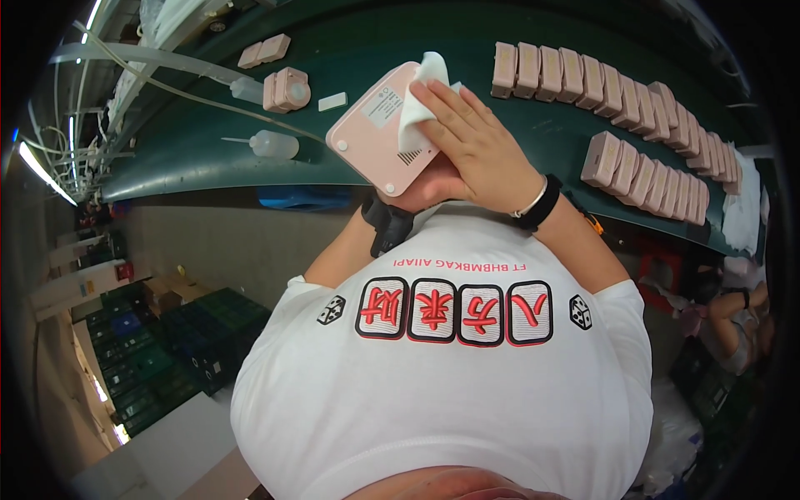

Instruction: The person cleans pink electronic devices by blowing air on them with a nozzle and wiping the surfaces with a cloth. They periodically wet the cloth with liquid from a bottle before wiping the front and back of each device and placing them back on the conveyor belt.

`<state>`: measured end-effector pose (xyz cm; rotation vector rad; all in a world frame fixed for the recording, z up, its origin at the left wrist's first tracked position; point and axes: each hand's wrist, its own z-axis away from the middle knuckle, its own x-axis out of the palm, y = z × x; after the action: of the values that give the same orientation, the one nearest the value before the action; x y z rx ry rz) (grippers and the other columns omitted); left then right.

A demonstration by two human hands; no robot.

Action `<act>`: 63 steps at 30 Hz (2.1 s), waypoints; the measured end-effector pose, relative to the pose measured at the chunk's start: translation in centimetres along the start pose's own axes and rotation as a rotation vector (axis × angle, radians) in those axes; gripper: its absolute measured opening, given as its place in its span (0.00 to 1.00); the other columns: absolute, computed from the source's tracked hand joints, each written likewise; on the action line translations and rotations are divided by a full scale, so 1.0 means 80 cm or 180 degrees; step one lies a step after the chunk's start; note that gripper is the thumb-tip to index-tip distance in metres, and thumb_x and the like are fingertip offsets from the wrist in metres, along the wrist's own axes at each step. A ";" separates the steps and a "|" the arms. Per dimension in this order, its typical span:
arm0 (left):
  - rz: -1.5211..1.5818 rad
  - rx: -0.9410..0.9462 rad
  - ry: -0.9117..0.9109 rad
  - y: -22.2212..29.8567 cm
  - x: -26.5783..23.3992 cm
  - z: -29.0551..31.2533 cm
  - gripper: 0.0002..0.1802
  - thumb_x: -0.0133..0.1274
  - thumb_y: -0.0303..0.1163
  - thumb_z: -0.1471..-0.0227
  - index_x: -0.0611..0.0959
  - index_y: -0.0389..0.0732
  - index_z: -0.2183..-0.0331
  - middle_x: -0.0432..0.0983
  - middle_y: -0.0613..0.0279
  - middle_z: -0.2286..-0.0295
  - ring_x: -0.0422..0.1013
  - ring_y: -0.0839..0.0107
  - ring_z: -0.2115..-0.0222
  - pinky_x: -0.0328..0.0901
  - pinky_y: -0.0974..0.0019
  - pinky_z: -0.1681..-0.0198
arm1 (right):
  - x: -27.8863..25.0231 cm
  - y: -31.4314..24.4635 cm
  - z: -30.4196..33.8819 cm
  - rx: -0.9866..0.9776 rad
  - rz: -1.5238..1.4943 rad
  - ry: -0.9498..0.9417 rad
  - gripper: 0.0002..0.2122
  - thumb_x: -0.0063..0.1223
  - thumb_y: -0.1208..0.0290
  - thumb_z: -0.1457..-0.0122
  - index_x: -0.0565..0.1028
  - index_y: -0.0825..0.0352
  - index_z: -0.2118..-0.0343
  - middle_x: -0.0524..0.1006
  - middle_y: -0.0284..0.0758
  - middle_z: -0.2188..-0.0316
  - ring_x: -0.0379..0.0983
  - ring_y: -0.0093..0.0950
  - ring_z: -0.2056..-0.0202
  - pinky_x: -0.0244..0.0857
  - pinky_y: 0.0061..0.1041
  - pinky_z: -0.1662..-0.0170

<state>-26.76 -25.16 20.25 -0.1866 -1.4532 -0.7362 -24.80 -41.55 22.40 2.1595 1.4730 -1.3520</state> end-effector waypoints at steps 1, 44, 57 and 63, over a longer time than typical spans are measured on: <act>0.0320 -0.0089 -0.0013 0.001 -0.001 -0.007 0.44 0.40 0.66 0.45 0.57 0.48 0.36 0.52 0.53 0.37 0.51 0.53 0.37 0.50 0.43 0.36 | -0.002 -0.004 0.009 -0.0039 -0.0102 -0.0178 0.39 0.38 0.31 0.46 0.70 0.68 0.49 0.54 0.43 0.34 0.46 0.41 0.32 0.40 0.43 0.33; 0.2536 -0.0323 0.0355 0.037 -0.146 0.000 0.23 0.49 0.46 0.43 0.77 0.40 0.52 0.71 0.50 0.53 0.67 0.54 0.46 0.49 0.41 0.36 | 0.085 0.084 0.445 0.5519 -0.2766 -0.1084 0.13 0.51 0.78 0.44 0.76 0.64 0.54 0.78 0.33 0.60 0.76 0.27 0.58 0.69 0.25 0.58; -0.0034 0.0035 0.1514 0.054 -0.146 0.043 0.23 0.49 0.39 0.42 0.73 0.38 0.48 0.73 0.48 0.51 0.72 0.55 0.52 0.69 0.56 0.48 | 0.125 0.119 0.511 0.5883 -0.3138 0.2171 0.19 0.59 0.64 0.40 0.71 0.61 0.48 0.77 0.30 0.55 0.75 0.27 0.53 0.68 0.27 0.55; -0.0365 0.0573 0.2030 0.068 -0.138 0.097 0.23 0.49 0.32 0.42 0.70 0.37 0.46 0.73 0.49 0.52 0.72 0.57 0.52 0.67 0.55 0.46 | 0.073 0.091 0.478 0.4171 -0.1127 0.1702 0.18 0.54 0.64 0.37 0.71 0.70 0.49 0.77 0.33 0.59 0.72 0.17 0.65 0.65 0.16 0.60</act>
<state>-29.60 -13.02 12.71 0.2559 -0.9143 -0.6712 -40.10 -64.31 -5.79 3.3121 1.2525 -2.4873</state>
